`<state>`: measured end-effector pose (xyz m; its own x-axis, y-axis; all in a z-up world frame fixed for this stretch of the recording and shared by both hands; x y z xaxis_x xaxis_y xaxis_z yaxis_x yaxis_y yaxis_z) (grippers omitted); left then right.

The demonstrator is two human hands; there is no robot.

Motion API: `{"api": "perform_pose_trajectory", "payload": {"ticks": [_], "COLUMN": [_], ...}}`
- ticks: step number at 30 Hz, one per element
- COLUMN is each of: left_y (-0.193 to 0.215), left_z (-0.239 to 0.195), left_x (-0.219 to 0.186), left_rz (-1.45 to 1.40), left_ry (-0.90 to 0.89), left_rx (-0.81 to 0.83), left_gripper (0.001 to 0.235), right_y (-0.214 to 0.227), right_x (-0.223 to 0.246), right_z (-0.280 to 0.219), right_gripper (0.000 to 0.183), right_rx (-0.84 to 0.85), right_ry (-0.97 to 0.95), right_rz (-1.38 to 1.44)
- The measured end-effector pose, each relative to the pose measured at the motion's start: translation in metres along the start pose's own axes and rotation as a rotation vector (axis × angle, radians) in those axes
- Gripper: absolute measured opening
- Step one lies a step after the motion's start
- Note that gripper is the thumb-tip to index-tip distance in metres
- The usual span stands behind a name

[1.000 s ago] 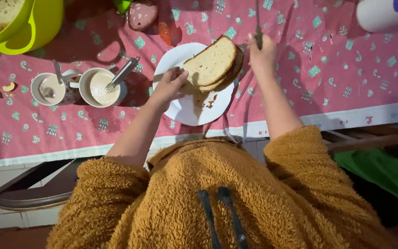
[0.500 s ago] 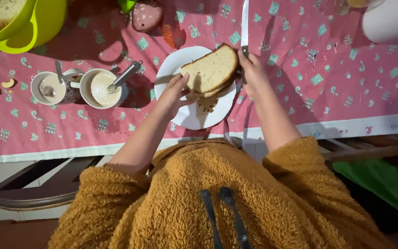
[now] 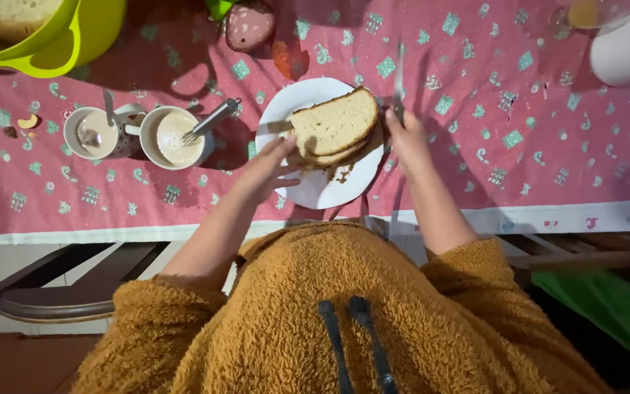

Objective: Slicing a piece of cake and preparing drinks at a table.

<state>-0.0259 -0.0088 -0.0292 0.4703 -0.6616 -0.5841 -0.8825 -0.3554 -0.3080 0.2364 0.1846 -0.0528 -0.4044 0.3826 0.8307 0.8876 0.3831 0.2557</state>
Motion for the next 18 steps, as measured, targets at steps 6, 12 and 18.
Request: {"api": "perform_pose_trajectory", "payload": {"ticks": [6,12,18], "left_y": [-0.013,0.003,-0.001], "left_z": [0.005,0.006,0.015], "left_x": [-0.002,-0.028,-0.046], "left_rz": [-0.062,0.350,0.365], "left_ry": [-0.038,-0.233,-0.549], "left_rx": [0.104,-0.137,-0.092], "left_gripper": [0.094,0.095,0.092], "right_y": [-0.011,-0.001,-0.019], "right_x": [-0.021,0.006,-0.006], "right_z": [0.006,-0.023,-0.067], "right_gripper": [0.029,0.029,0.043], "right_rx": [0.119,-0.016,0.174], "right_ry": [-0.070,0.080,-0.207], "right_rz": [0.138,0.058,0.293]}}
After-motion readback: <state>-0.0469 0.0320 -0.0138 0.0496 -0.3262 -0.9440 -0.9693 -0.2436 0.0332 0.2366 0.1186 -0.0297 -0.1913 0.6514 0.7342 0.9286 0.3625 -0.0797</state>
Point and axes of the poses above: each hand's wrist, its own z-axis towards the middle knuckle, its own y-axis out of the back of the hand, x = y × z, the point moved 5 cm from there along z, towards the middle knuckle, and after that the axes turned 4 degrees about x, right-handed, at the moved point
